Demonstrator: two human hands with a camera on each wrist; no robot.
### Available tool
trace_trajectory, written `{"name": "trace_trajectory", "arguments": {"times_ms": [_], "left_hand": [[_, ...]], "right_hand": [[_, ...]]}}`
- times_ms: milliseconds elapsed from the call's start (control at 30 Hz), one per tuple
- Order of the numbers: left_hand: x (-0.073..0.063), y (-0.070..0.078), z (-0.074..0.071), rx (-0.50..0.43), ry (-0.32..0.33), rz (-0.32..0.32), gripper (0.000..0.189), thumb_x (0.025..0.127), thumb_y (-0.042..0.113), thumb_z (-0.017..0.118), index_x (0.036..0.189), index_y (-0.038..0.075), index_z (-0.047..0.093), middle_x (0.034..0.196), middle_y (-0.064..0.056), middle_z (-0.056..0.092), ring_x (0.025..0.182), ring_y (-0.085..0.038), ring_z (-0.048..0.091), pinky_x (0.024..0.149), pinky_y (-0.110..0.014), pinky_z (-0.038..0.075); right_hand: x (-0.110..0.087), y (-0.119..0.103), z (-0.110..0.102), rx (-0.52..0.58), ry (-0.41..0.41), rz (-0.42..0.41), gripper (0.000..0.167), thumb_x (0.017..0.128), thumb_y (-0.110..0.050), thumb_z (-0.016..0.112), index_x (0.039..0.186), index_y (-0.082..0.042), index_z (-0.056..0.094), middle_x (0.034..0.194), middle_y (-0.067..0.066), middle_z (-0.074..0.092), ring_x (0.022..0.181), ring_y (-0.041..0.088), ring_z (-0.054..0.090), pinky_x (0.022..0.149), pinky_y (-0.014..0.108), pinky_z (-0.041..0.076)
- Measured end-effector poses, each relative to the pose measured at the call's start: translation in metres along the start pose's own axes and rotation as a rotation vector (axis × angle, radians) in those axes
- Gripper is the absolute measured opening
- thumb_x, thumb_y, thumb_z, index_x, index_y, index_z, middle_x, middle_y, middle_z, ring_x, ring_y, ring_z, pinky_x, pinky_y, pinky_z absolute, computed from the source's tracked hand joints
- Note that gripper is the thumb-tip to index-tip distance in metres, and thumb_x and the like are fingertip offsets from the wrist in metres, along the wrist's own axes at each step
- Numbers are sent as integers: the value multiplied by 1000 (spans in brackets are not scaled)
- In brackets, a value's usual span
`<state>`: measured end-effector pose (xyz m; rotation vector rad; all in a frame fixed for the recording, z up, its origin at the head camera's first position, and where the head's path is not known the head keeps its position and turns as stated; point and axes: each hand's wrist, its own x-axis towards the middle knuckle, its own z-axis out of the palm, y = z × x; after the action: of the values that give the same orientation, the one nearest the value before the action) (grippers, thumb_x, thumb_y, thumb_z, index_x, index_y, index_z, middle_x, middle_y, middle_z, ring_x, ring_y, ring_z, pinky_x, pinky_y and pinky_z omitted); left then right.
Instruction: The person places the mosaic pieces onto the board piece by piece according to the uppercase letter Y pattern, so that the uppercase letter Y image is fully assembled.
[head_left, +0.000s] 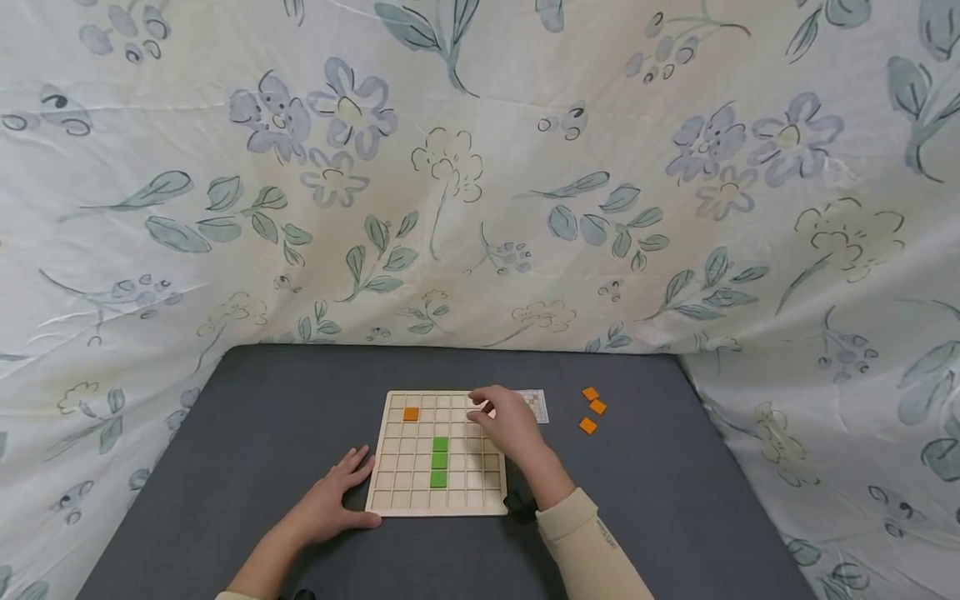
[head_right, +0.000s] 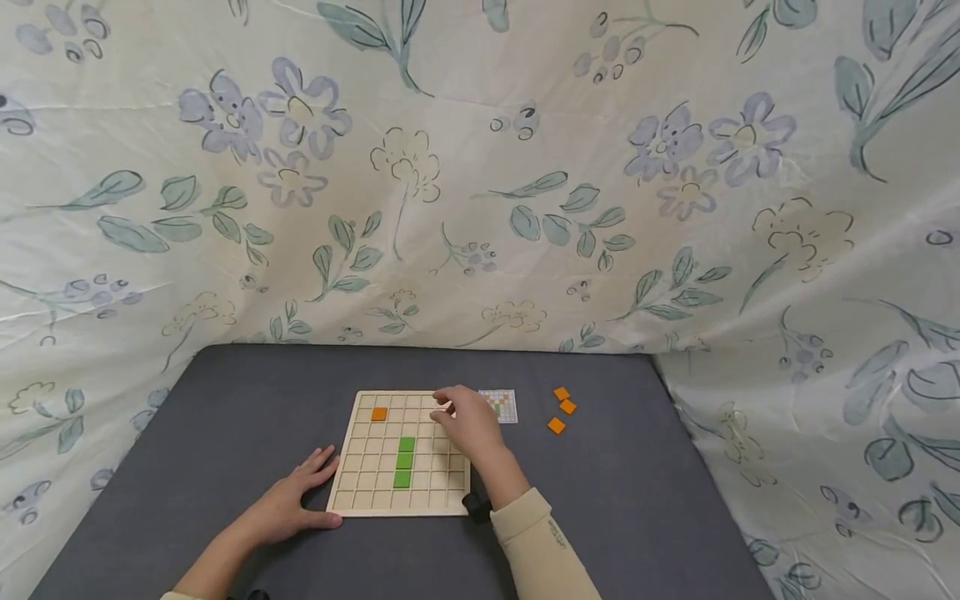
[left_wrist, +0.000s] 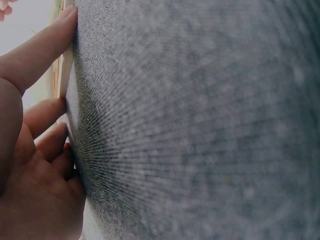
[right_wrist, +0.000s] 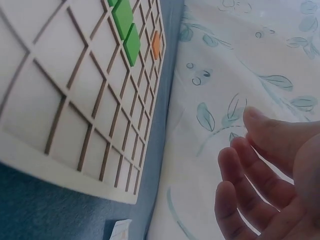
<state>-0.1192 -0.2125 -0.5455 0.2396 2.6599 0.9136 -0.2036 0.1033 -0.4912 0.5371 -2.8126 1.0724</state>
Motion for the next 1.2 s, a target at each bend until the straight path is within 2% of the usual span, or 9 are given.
{"name": "trace_trajectory", "arguments": {"times_ms": [267, 300, 367, 400, 500, 633, 733, 933, 1200], "left_hand": [[1, -2, 0, 0, 1, 6, 103, 71, 49, 89, 153, 7, 43, 166, -16, 25, 154, -43, 15, 117, -71, 18], [1, -2, 1, 1, 1, 4, 103, 71, 49, 88, 153, 7, 43, 166, -16, 25, 154, -43, 15, 117, -71, 18], [1, -3, 1, 0, 1, 4, 103, 71, 49, 88, 153, 7, 43, 166, -16, 25, 154, -43, 15, 117, -71, 18], [1, -3, 1, 0, 1, 3, 103, 71, 49, 88, 153, 7, 43, 166, -16, 25, 154, -43, 14, 117, -71, 18], [2, -4, 1, -2, -3, -6, 104, 71, 50, 88, 154, 7, 43, 167, -16, 24, 154, -43, 14, 117, -71, 18], [4, -5, 2, 0, -3, -9, 104, 70, 51, 88, 153, 8, 43, 167, -15, 24, 155, -43, 13, 117, -71, 18], [4, -6, 3, 0, 0, -6, 104, 71, 52, 87, 154, 9, 43, 167, -14, 24, 155, -42, 13, 117, -72, 18], [4, -9, 5, -4, 10, 0, 104, 71, 53, 87, 154, 9, 43, 167, -13, 24, 155, -41, 13, 117, -72, 17], [4, -6, 4, -4, 8, -9, 104, 70, 53, 87, 154, 9, 43, 167, -13, 24, 155, -40, 13, 119, -68, 17]], "right_hand": [[-12, 7, -6, -18, 27, 19, 33, 91, -21, 76, 123, -11, 72, 116, 4, 72, 95, 19, 68, 75, 35, 57], [-13, 8, -7, -19, 36, 21, 33, 91, -21, 76, 122, -12, 72, 116, 4, 72, 94, 19, 68, 81, 39, 57], [-16, 9, -10, -10, 51, 30, 33, 91, -21, 77, 122, -12, 72, 115, 4, 72, 94, 19, 68, 82, 43, 57], [-18, 10, -11, -7, 60, 31, 32, 91, -20, 77, 122, -12, 72, 114, 5, 72, 93, 19, 68, 89, 48, 56], [-21, 13, -15, -1, 84, 38, 31, 90, -19, 77, 120, -13, 73, 111, 4, 72, 91, 19, 68, 86, 46, 57], [-27, 19, -19, -3, 113, 49, 31, 89, -18, 78, 119, -13, 74, 111, 4, 72, 89, 17, 68, 68, 32, 57], [-32, 25, -22, -9, 128, 70, 31, 89, -17, 78, 119, -14, 74, 111, 4, 72, 88, 16, 67, 69, 30, 57], [-39, 37, -30, 13, 159, 123, 35, 87, -16, 79, 122, -12, 73, 111, 4, 73, 91, 18, 67, 77, 37, 60], [-46, 54, -39, 26, 203, 183, 34, 87, -14, 80, 120, -9, 74, 109, 7, 73, 92, 22, 69, 76, 38, 61]]}}
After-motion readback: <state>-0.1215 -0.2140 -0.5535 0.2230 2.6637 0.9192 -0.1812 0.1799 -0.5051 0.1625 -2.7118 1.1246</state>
